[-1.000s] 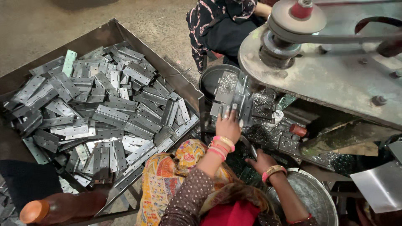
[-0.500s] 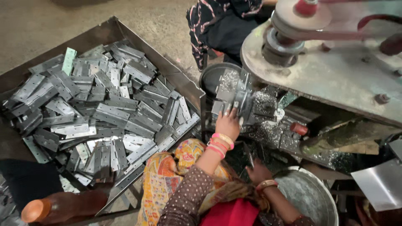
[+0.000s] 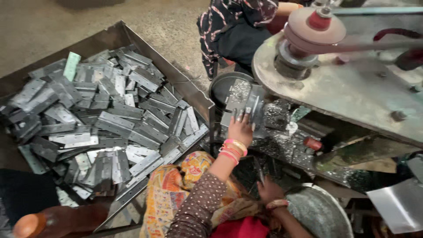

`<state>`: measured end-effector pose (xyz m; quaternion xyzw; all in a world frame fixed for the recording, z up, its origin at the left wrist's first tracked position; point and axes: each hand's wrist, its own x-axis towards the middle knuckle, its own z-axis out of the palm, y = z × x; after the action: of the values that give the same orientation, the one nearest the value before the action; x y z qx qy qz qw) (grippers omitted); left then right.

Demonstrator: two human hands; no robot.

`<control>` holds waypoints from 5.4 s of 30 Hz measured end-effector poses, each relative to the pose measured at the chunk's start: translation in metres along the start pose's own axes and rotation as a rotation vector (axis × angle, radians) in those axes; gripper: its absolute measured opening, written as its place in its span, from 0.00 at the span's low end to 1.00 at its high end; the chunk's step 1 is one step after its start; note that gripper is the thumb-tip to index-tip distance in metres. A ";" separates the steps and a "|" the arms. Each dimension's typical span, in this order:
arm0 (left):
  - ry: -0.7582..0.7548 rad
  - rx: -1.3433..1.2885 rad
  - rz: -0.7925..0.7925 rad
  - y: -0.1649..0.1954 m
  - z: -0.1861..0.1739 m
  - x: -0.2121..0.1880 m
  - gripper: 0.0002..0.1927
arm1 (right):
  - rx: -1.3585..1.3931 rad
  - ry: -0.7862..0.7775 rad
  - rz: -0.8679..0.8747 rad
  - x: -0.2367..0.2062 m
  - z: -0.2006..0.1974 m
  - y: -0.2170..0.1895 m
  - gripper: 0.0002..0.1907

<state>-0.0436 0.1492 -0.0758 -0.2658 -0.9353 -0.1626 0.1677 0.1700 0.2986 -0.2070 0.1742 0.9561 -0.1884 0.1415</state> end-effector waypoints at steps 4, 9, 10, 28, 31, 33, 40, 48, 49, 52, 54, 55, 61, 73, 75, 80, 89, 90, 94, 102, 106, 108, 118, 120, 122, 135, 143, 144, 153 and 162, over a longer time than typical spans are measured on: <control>0.006 -0.014 0.010 0.000 0.002 -0.017 0.16 | 0.090 0.013 -0.110 0.009 -0.009 0.004 0.27; -0.055 -0.029 0.000 0.002 0.017 -0.008 0.18 | -0.058 -0.138 -0.063 0.036 -0.057 -0.002 0.36; -0.087 -0.027 0.003 0.004 0.021 -0.004 0.20 | -0.074 -0.156 -0.067 0.037 -0.062 -0.004 0.35; -0.293 0.044 -0.073 -0.010 0.026 0.042 0.20 | -0.105 -0.157 -0.066 0.035 -0.057 0.006 0.34; -0.190 0.100 -0.027 -0.014 0.025 0.055 0.20 | -0.039 -0.037 -0.045 0.021 -0.036 0.003 0.29; -0.176 0.072 -0.025 -0.015 0.019 0.056 0.20 | -0.025 -0.015 0.033 0.010 -0.012 0.001 0.27; -0.351 0.087 -0.025 -0.013 0.006 0.055 0.19 | 0.060 0.050 -0.125 0.013 -0.015 0.001 0.33; -0.416 0.044 0.093 0.014 -0.017 -0.024 0.18 | 0.170 0.389 -0.173 0.009 -0.100 -0.031 0.30; -0.238 0.054 0.086 0.021 -0.023 -0.045 0.16 | 0.160 0.484 -0.236 0.006 -0.103 -0.034 0.29; 0.143 0.049 0.101 0.025 -0.038 -0.078 0.13 | 0.272 0.498 -0.118 -0.003 -0.107 -0.040 0.29; 0.184 -0.006 0.156 0.019 -0.045 -0.079 0.12 | 0.374 0.491 -0.057 -0.008 -0.107 -0.040 0.29; 0.203 -0.011 0.209 0.015 -0.048 -0.075 0.12 | 0.419 0.541 -0.097 -0.009 -0.106 -0.039 0.28; 0.177 -0.127 0.289 0.017 -0.066 -0.050 0.13 | 0.239 0.738 -0.231 -0.010 -0.104 -0.035 0.24; -0.034 -0.055 -0.025 0.006 -0.031 -0.028 0.15 | 0.480 0.583 -0.135 -0.012 -0.105 -0.036 0.26; 0.080 0.145 -0.088 -0.002 -0.036 -0.035 0.24 | 0.497 0.575 -0.146 -0.013 -0.106 -0.038 0.25; -0.088 0.078 0.033 0.008 -0.047 -0.046 0.21 | 0.448 0.582 -0.174 -0.013 -0.109 -0.045 0.24; -0.049 -0.072 -0.049 0.014 -0.014 -0.022 0.16 | 0.146 0.698 -0.398 -0.008 -0.072 -0.020 0.26; 0.003 -0.068 -0.045 0.011 -0.012 -0.020 0.17 | 0.064 0.642 -0.382 -0.008 -0.059 -0.017 0.28; 0.096 -0.169 -0.136 -0.004 -0.015 -0.014 0.21 | -0.091 0.231 -0.146 -0.009 -0.014 -0.006 0.32; 0.061 0.013 0.067 -0.030 -0.032 -0.008 0.16 | -0.037 -0.106 0.006 0.008 -0.017 0.000 0.38; 0.043 0.017 0.100 -0.040 -0.025 0.025 0.15 | -0.080 -0.128 -0.063 0.021 -0.046 -0.003 0.32; 0.081 0.081 0.111 -0.046 -0.021 0.042 0.16 | -0.094 -0.148 -0.064 0.025 -0.058 -0.007 0.31; -0.014 0.140 0.100 -0.029 -0.034 0.025 0.22 | -0.113 -0.173 -0.050 0.016 -0.078 -0.023 0.30; -0.151 -0.021 0.056 -0.016 -0.038 -0.001 0.21 | -0.111 -0.172 -0.048 0.017 -0.078 -0.023 0.30; -0.034 0.001 0.104 -0.003 -0.038 -0.020 0.21 | -0.114 -0.171 -0.048 0.017 -0.078 -0.024 0.30; -0.005 -0.046 -0.001 0.007 -0.012 -0.005 0.18 | -0.061 -0.190 -0.047 0.007 -0.094 -0.035 0.29; -0.012 -0.111 -0.007 0.009 -0.002 -0.013 0.17 | -0.092 -0.171 -0.038 0.014 -0.084 -0.029 0.32; -0.041 -0.107 -0.018 0.008 -0.001 -0.008 0.17 | -0.080 -0.167 -0.043 0.014 -0.084 -0.028 0.31; -0.036 -0.044 0.024 0.009 -0.012 -0.029 0.17 | -0.098 -0.156 -0.049 0.019 -0.080 -0.024 0.31; 0.051 0.035 0.043 0.010 -0.008 -0.026 0.16 | 0.017 -0.064 0.014 0.009 -0.029 -0.002 0.26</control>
<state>-0.0160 0.1426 -0.0772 -0.2788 -0.9275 -0.1494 0.1993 0.1555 0.3111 -0.1835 0.1762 0.9481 -0.2012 0.1720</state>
